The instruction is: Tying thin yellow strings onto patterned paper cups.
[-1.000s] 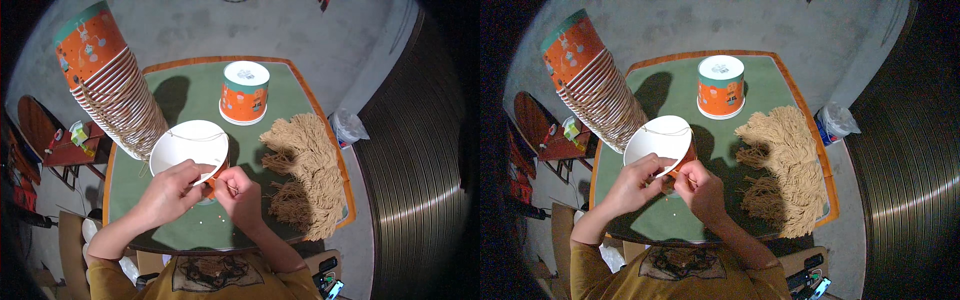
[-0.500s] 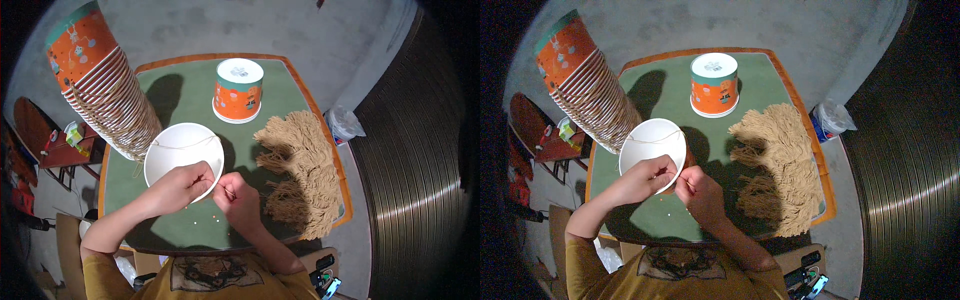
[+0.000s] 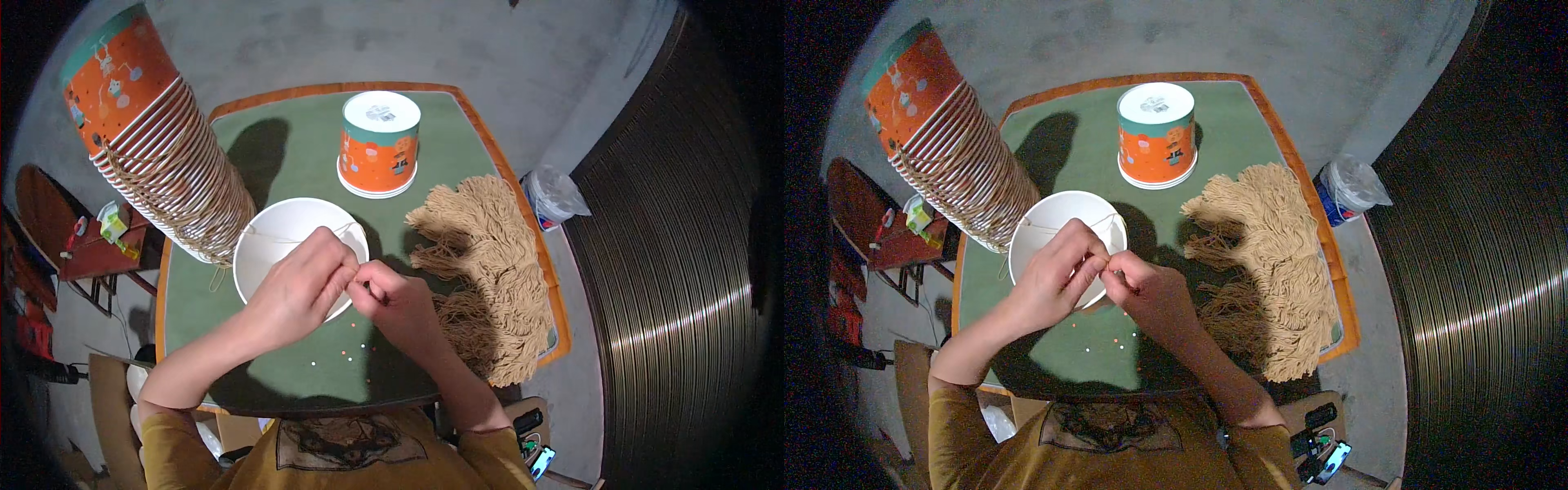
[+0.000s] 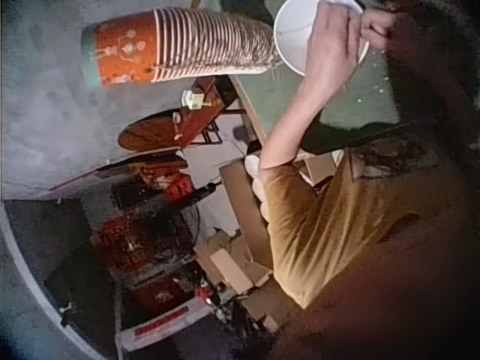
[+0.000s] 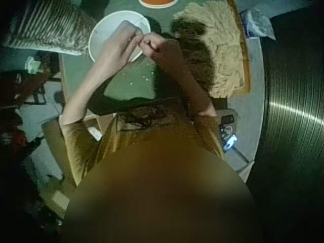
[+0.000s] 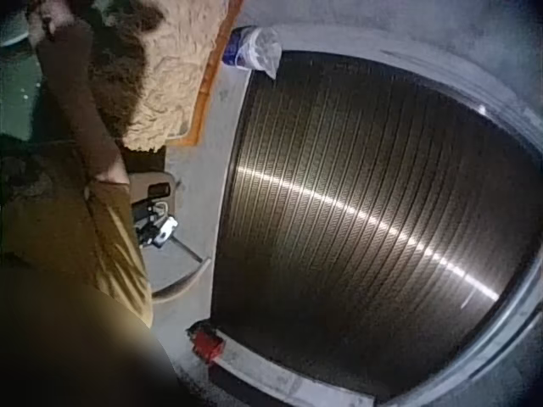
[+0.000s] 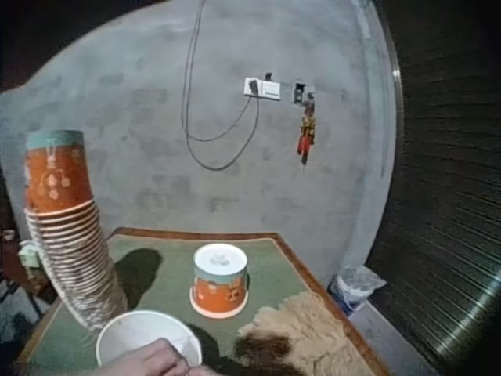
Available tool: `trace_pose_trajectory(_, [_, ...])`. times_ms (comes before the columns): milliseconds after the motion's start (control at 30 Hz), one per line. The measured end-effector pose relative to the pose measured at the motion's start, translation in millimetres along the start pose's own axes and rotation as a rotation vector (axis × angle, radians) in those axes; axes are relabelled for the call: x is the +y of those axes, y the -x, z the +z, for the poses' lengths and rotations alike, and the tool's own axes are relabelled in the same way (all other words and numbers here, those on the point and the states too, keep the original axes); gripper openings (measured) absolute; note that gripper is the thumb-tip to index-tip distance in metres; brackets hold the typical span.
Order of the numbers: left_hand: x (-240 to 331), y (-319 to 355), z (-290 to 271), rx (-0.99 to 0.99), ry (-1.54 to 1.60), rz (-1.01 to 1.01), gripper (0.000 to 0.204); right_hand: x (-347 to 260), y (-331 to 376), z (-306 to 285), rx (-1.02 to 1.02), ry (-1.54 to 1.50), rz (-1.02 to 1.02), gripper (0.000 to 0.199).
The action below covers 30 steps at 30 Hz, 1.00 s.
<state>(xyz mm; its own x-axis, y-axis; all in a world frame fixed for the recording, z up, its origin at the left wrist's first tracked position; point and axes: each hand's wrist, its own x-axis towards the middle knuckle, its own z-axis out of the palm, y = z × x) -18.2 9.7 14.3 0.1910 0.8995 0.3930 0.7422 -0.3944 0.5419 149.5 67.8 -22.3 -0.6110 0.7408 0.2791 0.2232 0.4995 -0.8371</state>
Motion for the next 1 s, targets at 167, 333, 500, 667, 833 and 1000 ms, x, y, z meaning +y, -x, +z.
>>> trace_pose_trajectory(167, [-13, -3, 0, -0.110, 0.891, -0.492, 0.036, 13, -5, 6, -0.016, -0.509, 0.158, 0.017])
trace_pose_trajectory(333, [-17, -5, 10, -0.233, 1.205, -0.693, 0.045, 25, -7, 6, -0.059, -0.479, 0.196, 0.016])
trace_pose_trajectory(500, [-16, -5, 16, -0.219, 1.172, -0.740, 0.026, 11, -8, -12, -0.042, -0.447, 0.232, 0.019])
trace_pose_trajectory(667, [-6, -12, 11, -0.191, 0.995, -0.643, 0.013, -13, -7, -56, -0.241, -0.461, 0.252, 0.011])
trace_pose_trajectory(833, [-5, -11, 21, -0.232, 0.813, -0.609, 0.017, -15, -30, -52, -0.316, -0.300, -0.102, 0.010])
trace_pose_trajectory(1000, [3, -12, 16, -0.341, 0.825, -0.567, 0.019, 11, -45, -48, -0.189, -0.091, -0.258, 0.012])
